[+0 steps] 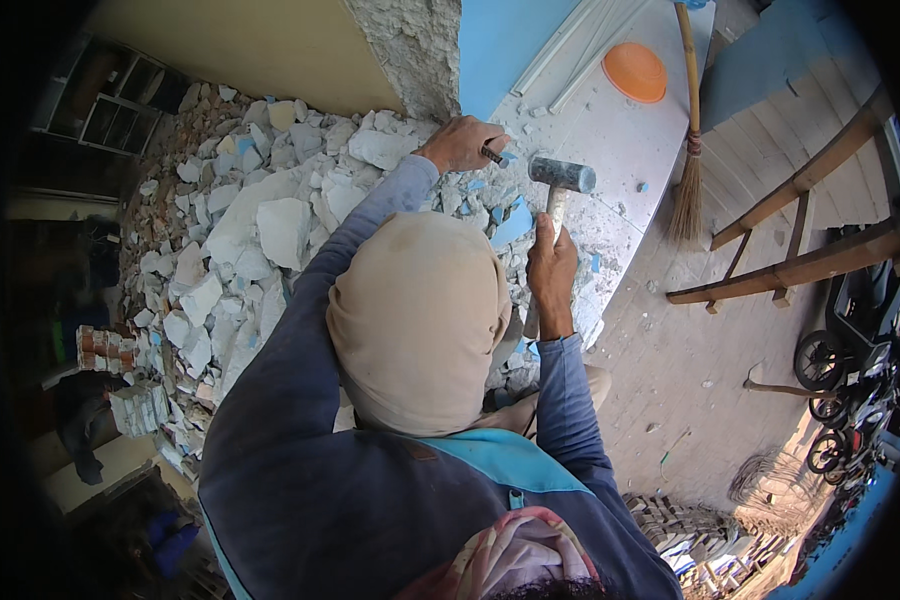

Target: The person uses a hammer and chisel to break apart a wall, removing plaster and debris. The person repeatedly strikes the wall surface, causing fragments to fall to the floor.

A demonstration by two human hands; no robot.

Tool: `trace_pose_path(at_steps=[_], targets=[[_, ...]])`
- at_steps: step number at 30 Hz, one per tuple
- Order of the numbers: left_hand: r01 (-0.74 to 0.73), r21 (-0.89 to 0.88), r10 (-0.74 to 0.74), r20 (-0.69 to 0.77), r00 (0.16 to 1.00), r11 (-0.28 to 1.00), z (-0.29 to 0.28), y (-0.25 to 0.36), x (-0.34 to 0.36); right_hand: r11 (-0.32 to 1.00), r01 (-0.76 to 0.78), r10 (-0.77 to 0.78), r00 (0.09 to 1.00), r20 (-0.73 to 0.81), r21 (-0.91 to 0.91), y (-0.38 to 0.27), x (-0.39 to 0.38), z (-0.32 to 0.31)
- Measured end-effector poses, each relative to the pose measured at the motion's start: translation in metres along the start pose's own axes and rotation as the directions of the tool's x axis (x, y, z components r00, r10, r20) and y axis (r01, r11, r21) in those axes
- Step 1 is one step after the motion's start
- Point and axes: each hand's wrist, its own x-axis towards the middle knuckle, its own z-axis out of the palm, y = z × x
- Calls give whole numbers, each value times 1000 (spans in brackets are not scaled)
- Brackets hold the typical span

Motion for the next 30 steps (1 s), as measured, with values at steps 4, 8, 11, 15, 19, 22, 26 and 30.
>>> trace_pose_path(at_steps=[4, 8, 11, 15, 19, 22, 26, 30], targets=[[402, -44, -387, 193, 902, 914, -1, 15, 5, 975, -170, 166, 985, 42, 145, 8, -21, -39], [245, 100, -258, 152, 954, 964, -15, 21, -23, 937, -254, 258, 966, 16, 241, 1, -43, -57], [69, -78, -63, 73, 995, 995, -15, 26, -23, 902, -288, 291, 956, 40, 321, -5, -50, -56], [-54, -91, 56, 27, 998, 994, -8, 21, 0, 869, -340, 348, 936, 47, 360, -16, -48, -50], [-122, -90, 125, 29, 992, 988, -3, 3, 7, 904, -263, 252, 965, 77, 338, -28, -50, -50], [-141, -80, 145, 48, 988, 987, -1, -8, 5, 893, -252, 241, 967, 76, 374, -33, -52, -49], [-172, -63, 176, 63, 982, 983, -1, -12, -2, 887, -115, 124, 992, 8, 446, -29, -50, -33], [-209, -33, 211, 85, 974, 977, -1, -12, -7, 858, -4, 18, 1000, -24, 513, -21, -47, -11]])
